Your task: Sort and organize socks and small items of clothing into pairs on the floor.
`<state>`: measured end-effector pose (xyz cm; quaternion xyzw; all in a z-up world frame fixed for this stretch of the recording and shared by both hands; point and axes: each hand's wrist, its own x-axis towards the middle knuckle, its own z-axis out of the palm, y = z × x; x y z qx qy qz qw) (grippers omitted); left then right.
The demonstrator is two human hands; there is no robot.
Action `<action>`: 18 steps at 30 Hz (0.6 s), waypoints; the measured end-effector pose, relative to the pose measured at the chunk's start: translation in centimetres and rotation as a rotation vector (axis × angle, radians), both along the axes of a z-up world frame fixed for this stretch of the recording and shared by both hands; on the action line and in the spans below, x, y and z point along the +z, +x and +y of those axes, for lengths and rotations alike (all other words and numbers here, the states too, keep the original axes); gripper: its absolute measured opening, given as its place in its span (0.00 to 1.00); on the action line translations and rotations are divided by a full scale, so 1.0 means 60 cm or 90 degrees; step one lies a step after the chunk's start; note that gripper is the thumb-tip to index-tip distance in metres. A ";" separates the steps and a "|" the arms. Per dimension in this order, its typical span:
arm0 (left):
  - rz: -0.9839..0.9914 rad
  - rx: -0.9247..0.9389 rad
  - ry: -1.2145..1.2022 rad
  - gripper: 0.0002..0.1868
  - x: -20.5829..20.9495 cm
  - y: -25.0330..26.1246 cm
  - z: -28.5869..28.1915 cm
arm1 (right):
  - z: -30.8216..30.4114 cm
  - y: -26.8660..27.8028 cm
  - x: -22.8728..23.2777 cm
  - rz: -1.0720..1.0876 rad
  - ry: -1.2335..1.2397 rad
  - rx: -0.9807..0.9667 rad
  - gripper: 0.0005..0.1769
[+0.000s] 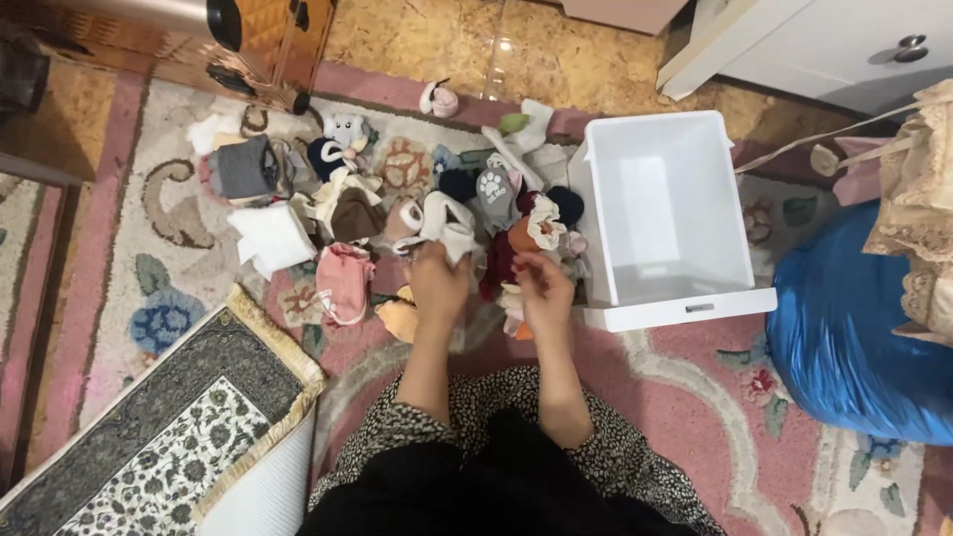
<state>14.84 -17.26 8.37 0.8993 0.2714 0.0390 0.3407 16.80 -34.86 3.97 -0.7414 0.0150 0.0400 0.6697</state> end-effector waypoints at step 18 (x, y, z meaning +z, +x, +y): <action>-0.221 0.032 -0.823 0.16 -0.019 -0.002 0.051 | 0.025 -0.012 -0.003 0.024 0.034 -0.083 0.06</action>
